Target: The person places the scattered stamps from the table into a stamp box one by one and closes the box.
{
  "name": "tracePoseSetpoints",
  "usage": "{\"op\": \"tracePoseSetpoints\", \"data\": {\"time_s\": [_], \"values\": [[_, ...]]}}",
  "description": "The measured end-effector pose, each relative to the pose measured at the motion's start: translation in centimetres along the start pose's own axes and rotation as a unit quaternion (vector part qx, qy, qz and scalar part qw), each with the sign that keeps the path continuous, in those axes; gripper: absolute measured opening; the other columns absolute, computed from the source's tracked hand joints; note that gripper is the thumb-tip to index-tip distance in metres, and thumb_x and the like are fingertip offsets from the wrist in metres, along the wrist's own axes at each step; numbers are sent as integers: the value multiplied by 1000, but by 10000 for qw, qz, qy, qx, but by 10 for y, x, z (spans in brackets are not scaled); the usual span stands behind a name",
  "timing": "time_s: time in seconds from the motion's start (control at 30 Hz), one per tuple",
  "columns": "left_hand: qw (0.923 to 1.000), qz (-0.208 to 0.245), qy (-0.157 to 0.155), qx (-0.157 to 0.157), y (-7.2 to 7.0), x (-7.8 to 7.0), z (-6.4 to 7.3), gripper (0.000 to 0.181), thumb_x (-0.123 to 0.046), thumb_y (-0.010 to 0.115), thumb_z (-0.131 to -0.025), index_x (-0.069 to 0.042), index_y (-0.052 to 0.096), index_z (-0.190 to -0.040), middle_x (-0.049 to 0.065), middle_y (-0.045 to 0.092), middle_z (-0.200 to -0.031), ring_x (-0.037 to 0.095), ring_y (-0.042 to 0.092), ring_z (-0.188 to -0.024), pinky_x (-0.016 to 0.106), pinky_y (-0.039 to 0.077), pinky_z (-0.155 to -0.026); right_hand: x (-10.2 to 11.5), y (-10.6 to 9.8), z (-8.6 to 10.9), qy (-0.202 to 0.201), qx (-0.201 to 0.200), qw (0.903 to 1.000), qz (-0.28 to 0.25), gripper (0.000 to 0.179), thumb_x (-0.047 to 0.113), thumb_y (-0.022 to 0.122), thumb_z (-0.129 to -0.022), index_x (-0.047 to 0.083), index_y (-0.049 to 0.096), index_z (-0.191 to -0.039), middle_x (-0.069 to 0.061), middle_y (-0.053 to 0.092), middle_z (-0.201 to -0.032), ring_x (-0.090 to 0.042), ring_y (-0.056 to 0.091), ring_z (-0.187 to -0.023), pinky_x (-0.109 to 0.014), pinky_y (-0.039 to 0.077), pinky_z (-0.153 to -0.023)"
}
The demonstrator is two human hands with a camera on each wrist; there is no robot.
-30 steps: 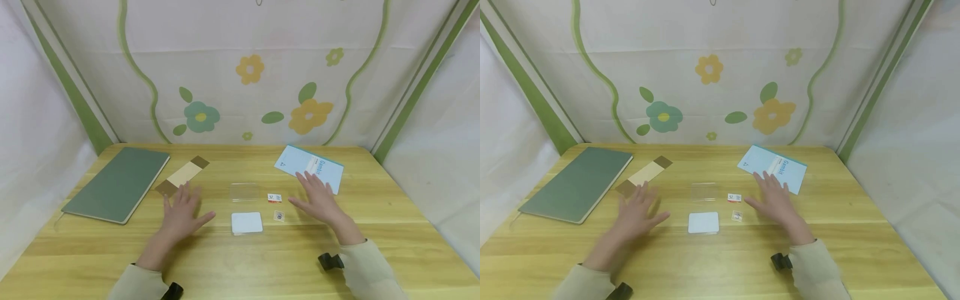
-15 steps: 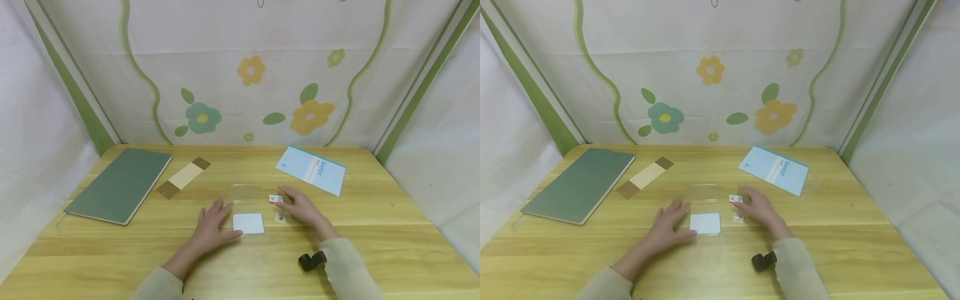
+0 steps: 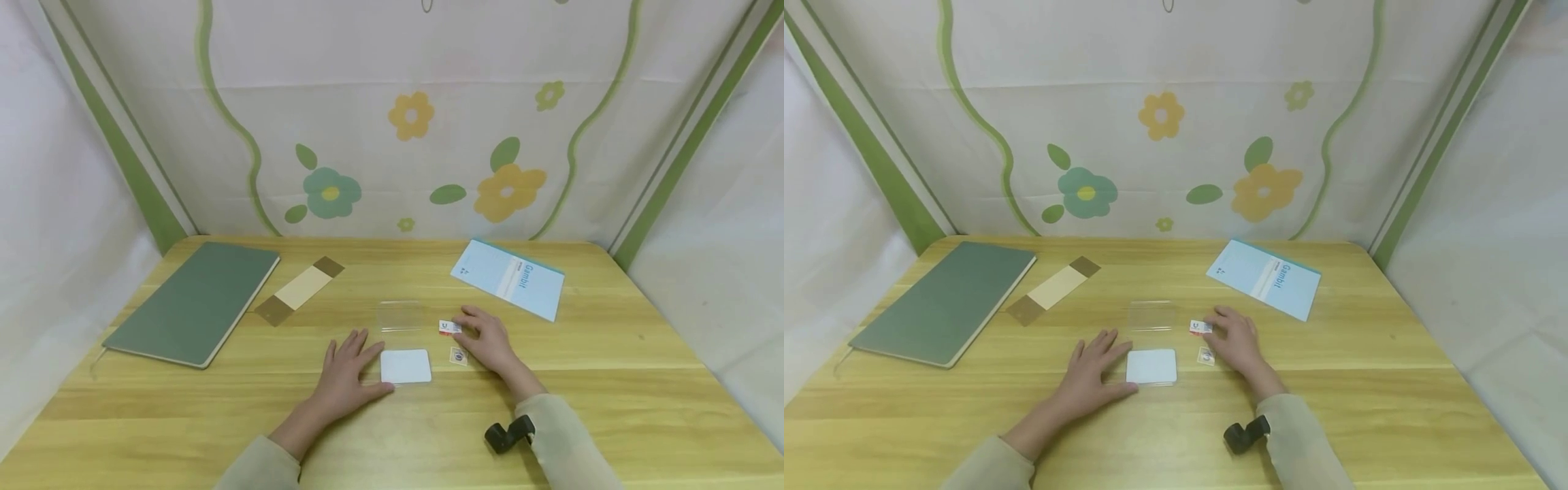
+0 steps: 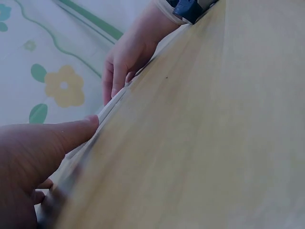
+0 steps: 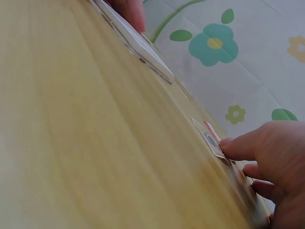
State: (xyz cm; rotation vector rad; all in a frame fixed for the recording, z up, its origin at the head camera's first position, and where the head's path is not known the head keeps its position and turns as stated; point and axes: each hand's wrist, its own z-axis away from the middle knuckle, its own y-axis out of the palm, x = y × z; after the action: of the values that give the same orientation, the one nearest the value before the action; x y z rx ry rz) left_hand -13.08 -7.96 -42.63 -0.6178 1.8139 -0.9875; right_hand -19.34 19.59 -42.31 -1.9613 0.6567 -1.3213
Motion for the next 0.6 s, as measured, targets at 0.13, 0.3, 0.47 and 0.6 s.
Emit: {"op": "tracePoseSetpoints", "data": {"time_s": [0.13, 0.3, 0.47, 0.6], "values": [[10000, 7, -9, 14, -1, -1, 1, 65, -55, 59, -70, -17, 51, -122, 18, 30, -134, 32, 17, -125, 55, 2, -95, 2, 0, -1, 72, -21, 10000, -36, 25, 12, 64, -77, 4, 63, -101, -20, 44, -123, -37, 35, -114, -51, 16, -94], [10000, -17, -30, 27, 0, -1, 1, 63, -55, 59, -71, -18, 51, -121, 17, 29, -134, 31, 16, -125, 55, 2, -95, 4, 1, -1, 261, -25, 9997, 7, 23, 11, 64, -77, 3, 63, -98, -19, 45, -122, -36, 35, -114, -50, 16, -95], [10000, -79, -20, 27, 1, 0, 0, 63, -55, 59, -71, -19, 51, -122, 16, 30, -134, 30, 17, -125, 54, 2, -96, 6, 1, -1, 419, -94, 9991, 37, 19, 9, 65, -75, 2, 62, -93, -18, 47, -119, -38, 34, -113, -49, 18, -94], [10000, -74, -38, 38, 0, 0, 0, 63, -54, 59, -71, -19, 51, -122, 16, 30, -134, 30, 17, -125, 54, 2, -96, 6, 2, -1, 337, -158, 9993, 107, 16, 9, 65, -75, 3, 63, -89, -16, 51, -112, -36, 36, -109, -48, 22, -92]]}}
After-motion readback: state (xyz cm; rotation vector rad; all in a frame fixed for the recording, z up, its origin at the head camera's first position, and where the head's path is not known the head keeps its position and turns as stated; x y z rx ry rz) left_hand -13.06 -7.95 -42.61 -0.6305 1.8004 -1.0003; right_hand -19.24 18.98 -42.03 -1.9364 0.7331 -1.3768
